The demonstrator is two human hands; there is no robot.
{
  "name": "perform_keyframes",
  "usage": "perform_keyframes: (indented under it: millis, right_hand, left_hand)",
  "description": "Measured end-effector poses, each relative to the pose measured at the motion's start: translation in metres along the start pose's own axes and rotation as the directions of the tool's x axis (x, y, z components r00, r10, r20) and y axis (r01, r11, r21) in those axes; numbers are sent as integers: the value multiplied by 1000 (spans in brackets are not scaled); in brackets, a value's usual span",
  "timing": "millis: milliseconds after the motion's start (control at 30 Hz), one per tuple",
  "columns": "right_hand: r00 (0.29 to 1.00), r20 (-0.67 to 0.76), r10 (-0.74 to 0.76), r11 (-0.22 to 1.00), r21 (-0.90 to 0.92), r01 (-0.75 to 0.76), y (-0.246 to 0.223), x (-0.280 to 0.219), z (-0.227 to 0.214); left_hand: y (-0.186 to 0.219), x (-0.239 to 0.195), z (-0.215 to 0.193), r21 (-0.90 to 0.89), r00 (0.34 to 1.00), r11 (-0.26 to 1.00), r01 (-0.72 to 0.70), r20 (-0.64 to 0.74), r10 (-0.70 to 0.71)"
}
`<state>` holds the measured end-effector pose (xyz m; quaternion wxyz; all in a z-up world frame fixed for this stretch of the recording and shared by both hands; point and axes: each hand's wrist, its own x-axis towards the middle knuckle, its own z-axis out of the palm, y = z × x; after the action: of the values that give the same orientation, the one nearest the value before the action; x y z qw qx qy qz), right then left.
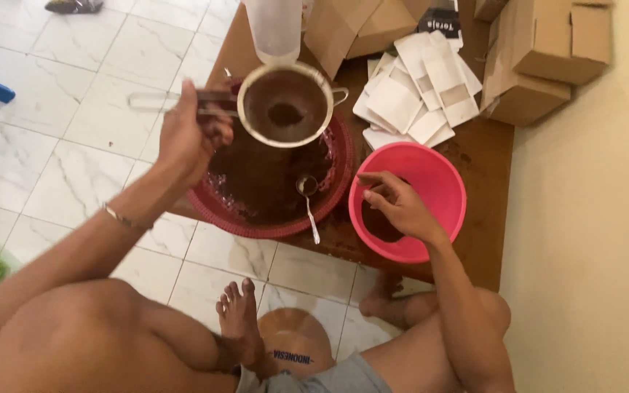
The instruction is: The person sits on the floor and uses a metal sieve to sift a dark brown powder from a large red bowl into a smaller pink bowl. They use a spoon to push the powder through the sieve and occasionally shake the sieve to separate the fine powder from the residue.
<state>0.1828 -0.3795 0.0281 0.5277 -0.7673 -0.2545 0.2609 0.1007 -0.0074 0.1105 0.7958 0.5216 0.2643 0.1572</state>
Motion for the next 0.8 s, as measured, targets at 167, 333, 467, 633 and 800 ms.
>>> perform_keyframes:
  millis: [167,333,467,633,800]
  right_hand:
    - [997,-69,-34,983,180,46,-4,22,12]
    - [994,-106,-34,939,336,68,7,36,24]
    - [989,-135,-55,925,366,101,2,45,42]
    - [986,-149,-74,892,432,133,-3,47,53]
    - [975,-156,-155,835,507,214,0,49,54]
  left_hand:
    - [-12,-18,2,65,998,998,22,65,-26]
    - [-31,-26,0,98,987,993,67,141,-80]
    - [-48,-28,-10,65,983,996,66,168,-77]
    - [-59,-38,-12,47,986,996,74,150,-80]
    - [-63,-36,-14,35,990,996,77,118,-80]
